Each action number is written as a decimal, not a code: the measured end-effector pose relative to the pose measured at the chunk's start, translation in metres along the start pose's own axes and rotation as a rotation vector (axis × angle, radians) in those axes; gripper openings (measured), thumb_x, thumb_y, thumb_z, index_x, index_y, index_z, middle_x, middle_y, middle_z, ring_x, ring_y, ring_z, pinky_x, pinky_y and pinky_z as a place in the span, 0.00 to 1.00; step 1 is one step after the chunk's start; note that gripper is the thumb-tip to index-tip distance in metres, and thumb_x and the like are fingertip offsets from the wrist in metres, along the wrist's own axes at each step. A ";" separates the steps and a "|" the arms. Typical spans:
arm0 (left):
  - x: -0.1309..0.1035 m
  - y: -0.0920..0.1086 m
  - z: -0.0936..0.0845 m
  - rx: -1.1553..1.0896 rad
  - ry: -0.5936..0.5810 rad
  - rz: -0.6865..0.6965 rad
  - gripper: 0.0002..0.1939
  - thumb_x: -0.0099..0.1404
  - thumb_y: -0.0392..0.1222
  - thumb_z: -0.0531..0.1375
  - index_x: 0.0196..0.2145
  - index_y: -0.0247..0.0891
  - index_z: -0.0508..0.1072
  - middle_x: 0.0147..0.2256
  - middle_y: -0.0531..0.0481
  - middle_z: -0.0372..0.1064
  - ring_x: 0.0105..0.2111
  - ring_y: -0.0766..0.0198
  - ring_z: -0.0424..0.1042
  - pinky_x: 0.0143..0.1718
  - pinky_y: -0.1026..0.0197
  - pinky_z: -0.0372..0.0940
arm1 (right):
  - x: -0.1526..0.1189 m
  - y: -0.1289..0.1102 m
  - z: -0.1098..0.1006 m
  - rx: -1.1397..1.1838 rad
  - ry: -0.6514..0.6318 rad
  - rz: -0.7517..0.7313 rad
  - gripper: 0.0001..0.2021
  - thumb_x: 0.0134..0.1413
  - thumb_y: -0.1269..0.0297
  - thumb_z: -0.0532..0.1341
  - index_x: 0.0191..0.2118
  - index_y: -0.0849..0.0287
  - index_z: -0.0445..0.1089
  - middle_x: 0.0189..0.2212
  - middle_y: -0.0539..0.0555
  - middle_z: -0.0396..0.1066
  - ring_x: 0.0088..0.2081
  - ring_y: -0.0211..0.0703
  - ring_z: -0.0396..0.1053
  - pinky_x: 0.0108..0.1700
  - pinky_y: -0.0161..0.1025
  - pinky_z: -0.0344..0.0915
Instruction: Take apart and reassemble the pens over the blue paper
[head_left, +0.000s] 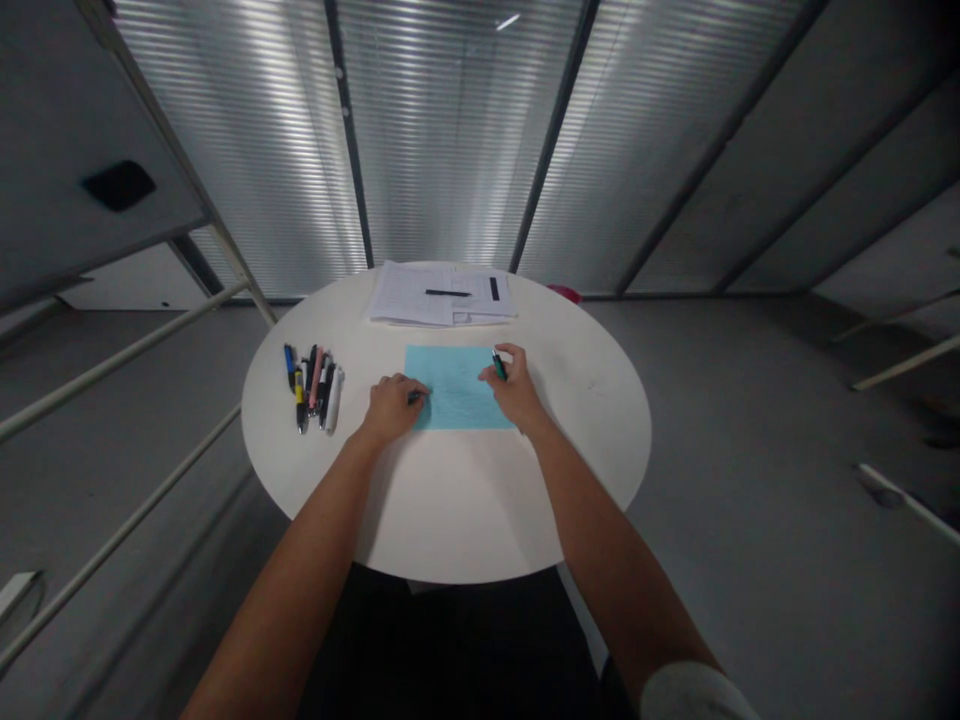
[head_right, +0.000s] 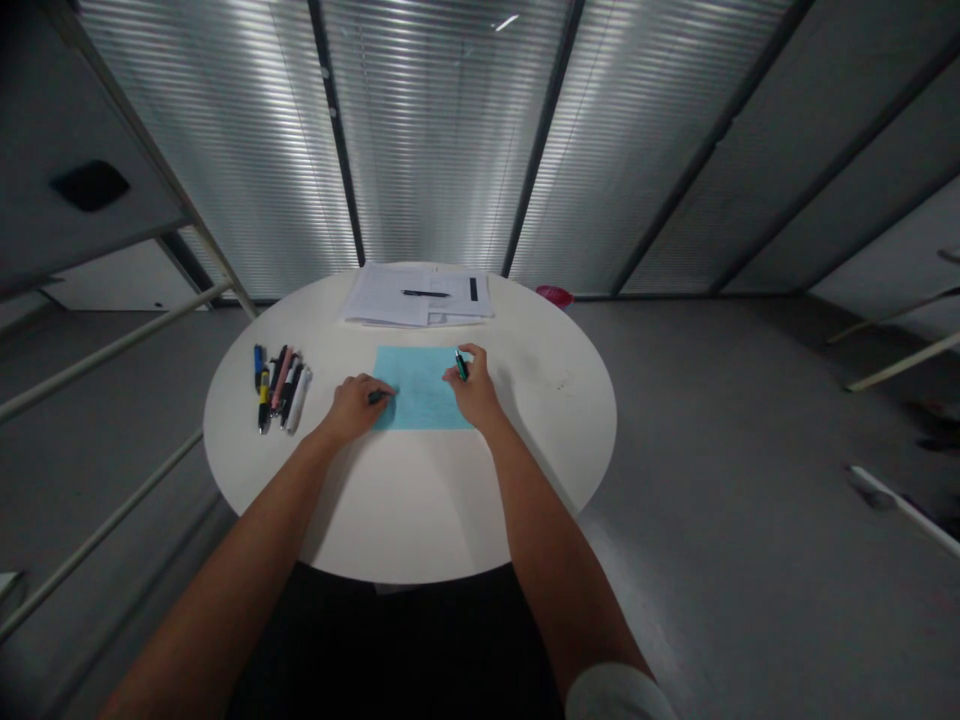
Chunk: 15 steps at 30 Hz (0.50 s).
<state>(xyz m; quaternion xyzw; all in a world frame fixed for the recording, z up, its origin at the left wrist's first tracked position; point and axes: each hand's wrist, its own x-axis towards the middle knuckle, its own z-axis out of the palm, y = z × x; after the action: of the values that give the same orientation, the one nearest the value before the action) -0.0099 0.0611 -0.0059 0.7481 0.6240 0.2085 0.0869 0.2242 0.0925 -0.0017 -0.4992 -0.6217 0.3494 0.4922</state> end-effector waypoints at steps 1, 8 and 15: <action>0.000 0.000 0.000 0.001 0.002 0.003 0.14 0.63 0.43 0.55 0.41 0.48 0.80 0.42 0.47 0.74 0.45 0.51 0.70 0.50 0.49 0.63 | 0.001 0.002 -0.002 -0.097 0.022 -0.010 0.21 0.51 0.66 0.58 0.52 0.52 0.57 0.33 0.49 0.70 0.27 0.37 0.65 0.31 0.36 0.64; -0.001 0.001 -0.001 -0.011 0.016 0.008 0.14 0.62 0.42 0.56 0.41 0.48 0.80 0.42 0.47 0.74 0.44 0.52 0.71 0.49 0.50 0.63 | 0.005 0.009 -0.030 -0.647 0.134 -0.007 0.28 0.45 0.77 0.52 0.55 0.57 0.66 0.50 0.62 0.65 0.50 0.51 0.67 0.52 0.47 0.64; -0.001 0.002 -0.002 -0.031 0.004 -0.011 0.15 0.63 0.42 0.55 0.42 0.46 0.79 0.43 0.46 0.74 0.45 0.52 0.70 0.51 0.49 0.62 | 0.006 0.014 -0.071 -0.856 0.269 0.119 0.33 0.45 0.78 0.52 0.61 0.64 0.64 0.48 0.68 0.68 0.48 0.57 0.68 0.52 0.50 0.62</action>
<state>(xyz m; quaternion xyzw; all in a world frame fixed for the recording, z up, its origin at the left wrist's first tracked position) -0.0092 0.0592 -0.0037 0.7427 0.6251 0.2188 0.0984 0.2958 0.0983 0.0066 -0.7336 -0.6110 0.0204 0.2968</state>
